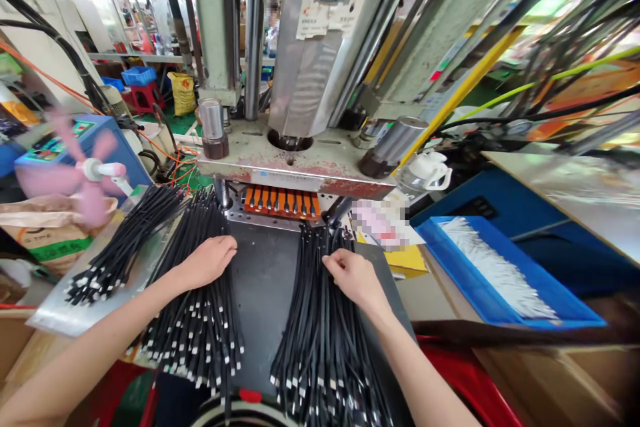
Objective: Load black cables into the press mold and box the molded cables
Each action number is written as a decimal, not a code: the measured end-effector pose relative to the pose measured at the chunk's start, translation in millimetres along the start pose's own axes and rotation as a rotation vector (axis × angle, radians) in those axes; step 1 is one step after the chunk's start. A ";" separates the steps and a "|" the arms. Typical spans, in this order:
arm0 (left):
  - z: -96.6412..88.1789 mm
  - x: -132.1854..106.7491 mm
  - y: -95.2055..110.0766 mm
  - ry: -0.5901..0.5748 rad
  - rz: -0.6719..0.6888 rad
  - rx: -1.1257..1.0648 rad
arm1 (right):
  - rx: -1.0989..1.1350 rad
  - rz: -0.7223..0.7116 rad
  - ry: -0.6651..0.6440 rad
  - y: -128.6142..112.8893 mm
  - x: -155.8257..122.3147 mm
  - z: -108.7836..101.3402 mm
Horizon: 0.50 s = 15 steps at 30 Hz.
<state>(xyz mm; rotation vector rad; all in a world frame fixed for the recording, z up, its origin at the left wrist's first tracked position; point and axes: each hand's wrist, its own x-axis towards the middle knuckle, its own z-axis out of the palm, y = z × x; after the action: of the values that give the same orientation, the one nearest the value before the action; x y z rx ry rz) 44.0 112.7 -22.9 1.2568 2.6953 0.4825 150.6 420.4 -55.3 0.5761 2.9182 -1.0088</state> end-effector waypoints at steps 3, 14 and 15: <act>-17.0 -3.3 9.3 0.139 0.004 -0.252 | 0.152 0.055 0.043 0.2 -1.2 -3.1; -80.2 32.8 91.7 0.093 0.099 -0.741 | 0.528 -0.480 0.148 -87.9 -53.9 -33.7; -82.4 36.6 96.1 0.082 0.116 -0.758 | 0.556 -0.505 0.163 -94.9 -54.2 -34.0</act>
<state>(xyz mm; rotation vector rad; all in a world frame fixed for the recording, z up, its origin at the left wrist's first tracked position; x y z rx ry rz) 69.5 179.5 87.8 1.1546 2.1243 1.4177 172.8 353.3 34.7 -0.1196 2.9696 -1.9392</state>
